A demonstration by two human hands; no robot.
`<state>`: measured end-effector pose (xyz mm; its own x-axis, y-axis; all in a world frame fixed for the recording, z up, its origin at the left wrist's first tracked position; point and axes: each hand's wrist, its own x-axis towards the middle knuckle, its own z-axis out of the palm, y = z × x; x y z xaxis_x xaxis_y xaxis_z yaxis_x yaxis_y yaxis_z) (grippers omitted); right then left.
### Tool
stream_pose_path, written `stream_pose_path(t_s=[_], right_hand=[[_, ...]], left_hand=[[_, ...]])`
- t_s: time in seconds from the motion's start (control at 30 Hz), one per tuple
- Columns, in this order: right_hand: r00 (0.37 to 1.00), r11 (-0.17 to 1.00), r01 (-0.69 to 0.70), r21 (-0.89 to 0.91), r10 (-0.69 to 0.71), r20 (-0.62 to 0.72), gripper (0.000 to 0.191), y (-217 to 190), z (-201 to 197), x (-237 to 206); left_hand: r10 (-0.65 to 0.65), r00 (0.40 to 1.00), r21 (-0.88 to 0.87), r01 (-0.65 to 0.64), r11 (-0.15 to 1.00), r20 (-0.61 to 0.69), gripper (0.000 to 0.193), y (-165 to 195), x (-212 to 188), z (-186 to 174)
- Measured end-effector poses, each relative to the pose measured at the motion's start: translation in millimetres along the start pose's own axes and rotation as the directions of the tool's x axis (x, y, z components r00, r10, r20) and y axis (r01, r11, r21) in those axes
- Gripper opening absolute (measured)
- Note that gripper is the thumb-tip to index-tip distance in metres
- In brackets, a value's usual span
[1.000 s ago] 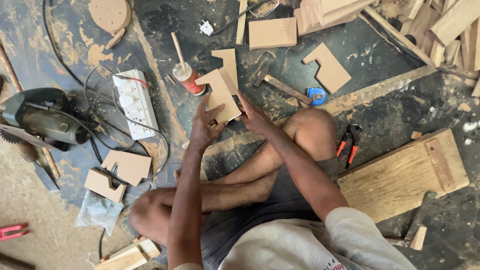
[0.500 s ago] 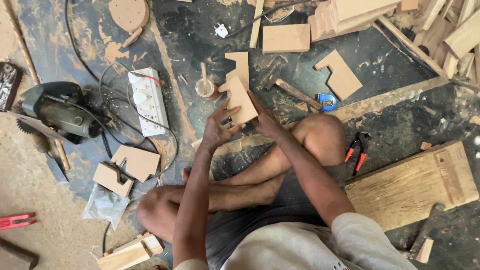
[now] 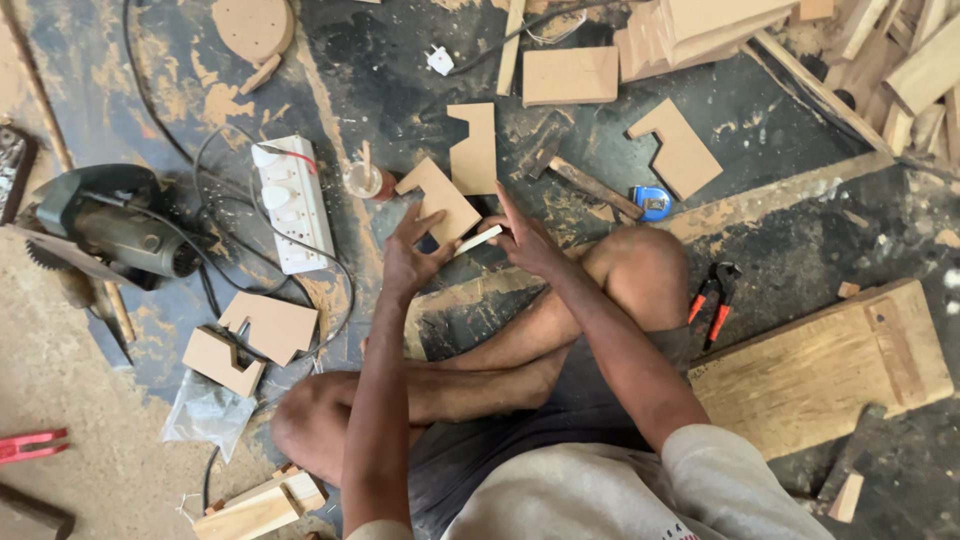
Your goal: The person sits on the floor and assembles small wooden pieces by applying glue and hammering nails. They repeatedly pick up L-shaped and rectangular pieces, apply adhesive, and secure them with a hammer.
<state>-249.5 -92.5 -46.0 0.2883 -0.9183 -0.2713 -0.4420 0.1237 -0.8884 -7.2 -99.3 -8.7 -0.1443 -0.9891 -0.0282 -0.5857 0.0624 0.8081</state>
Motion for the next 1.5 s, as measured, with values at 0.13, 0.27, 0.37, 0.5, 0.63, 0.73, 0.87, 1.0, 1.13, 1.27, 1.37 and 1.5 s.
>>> stream_pose_path(t_s=[0.13,0.27,0.37,0.5,0.63,0.73,0.87,1.0,1.13,1.27,1.37,1.5], right_hand=[[0.997,0.998,0.066,-0.01,-0.067,-0.034,0.097,5.4,1.4,-2.0],[0.995,0.996,0.089,-0.012,-0.09,-0.05,0.097,8.1,0.7,-3.2],[0.995,0.996,0.092,-0.02,-0.093,-0.046,0.098,6.8,-1.1,-3.6],[0.997,0.997,0.073,-0.012,-0.074,-0.038,0.098,2.4,-1.9,-5.1],[0.978,0.982,0.19,-0.017,-0.191,-0.083,0.102,1.9,-2.1,-7.5],[0.996,0.995,-0.045,0.089,0.051,-0.072,0.105,1.1,-8.1,-12.8],[0.944,0.982,-0.069,0.176,0.122,-0.306,0.087,-2.6,-15.1,-21.4],[0.923,0.97,0.048,0.237,0.048,-0.382,0.095,-7.8,-9.0,-25.4],[0.916,0.953,-0.031,0.301,0.148,-0.372,0.094,-9.4,-0.9,-24.5],[0.891,0.983,0.072,0.17,0.013,-0.454,0.092,-9.0,2.1,-24.0],[0.894,0.984,0.028,0.175,0.054,-0.444,0.092,-10.0,3.1,-25.0],[0.896,0.992,0.044,0.121,0.014,-0.444,0.089,-13.0,3.5,-25.0]], left_hand=[[0.082,0.997,-0.029,-0.082,0.996,0.01,0.06,6.7,-5.1,2.6],[0.065,0.997,-0.095,-0.061,0.994,0.037,0.055,17.4,-6.2,11.0],[0.076,0.996,-0.115,-0.07,0.991,0.054,0.052,22.5,-5.2,13.5],[0.106,0.992,-0.09,-0.1,0.991,0.064,0.051,25.1,-5.3,14.4],[0.081,0.994,-0.057,-0.077,0.995,0.079,0.05,26.5,-4.8,15.1],[0.028,0.994,-0.073,-0.021,0.997,0.102,0.049,28.0,-4.7,16.0],[0.019,0.995,-0.114,-0.009,0.993,0.093,0.05,29.0,-6.8,16.2],[0.108,0.992,-0.08,-0.102,0.992,0.067,0.052,27.8,-7.5,16.7],[0.09,0.993,-0.07,-0.084,0.994,0.074,0.052,25.9,-7.9,16.8],[0.129,0.989,-0.041,-0.126,0.991,0.068,0.054,24.2,-7.9,17.7],[0.094,0.992,-0.043,-0.091,0.995,0.081,0.054,22.3,-9.1,17.8],[0.158,0.986,-0.03,-0.156,0.987,0.052,0.054,18.8,-10.0,17.9]])
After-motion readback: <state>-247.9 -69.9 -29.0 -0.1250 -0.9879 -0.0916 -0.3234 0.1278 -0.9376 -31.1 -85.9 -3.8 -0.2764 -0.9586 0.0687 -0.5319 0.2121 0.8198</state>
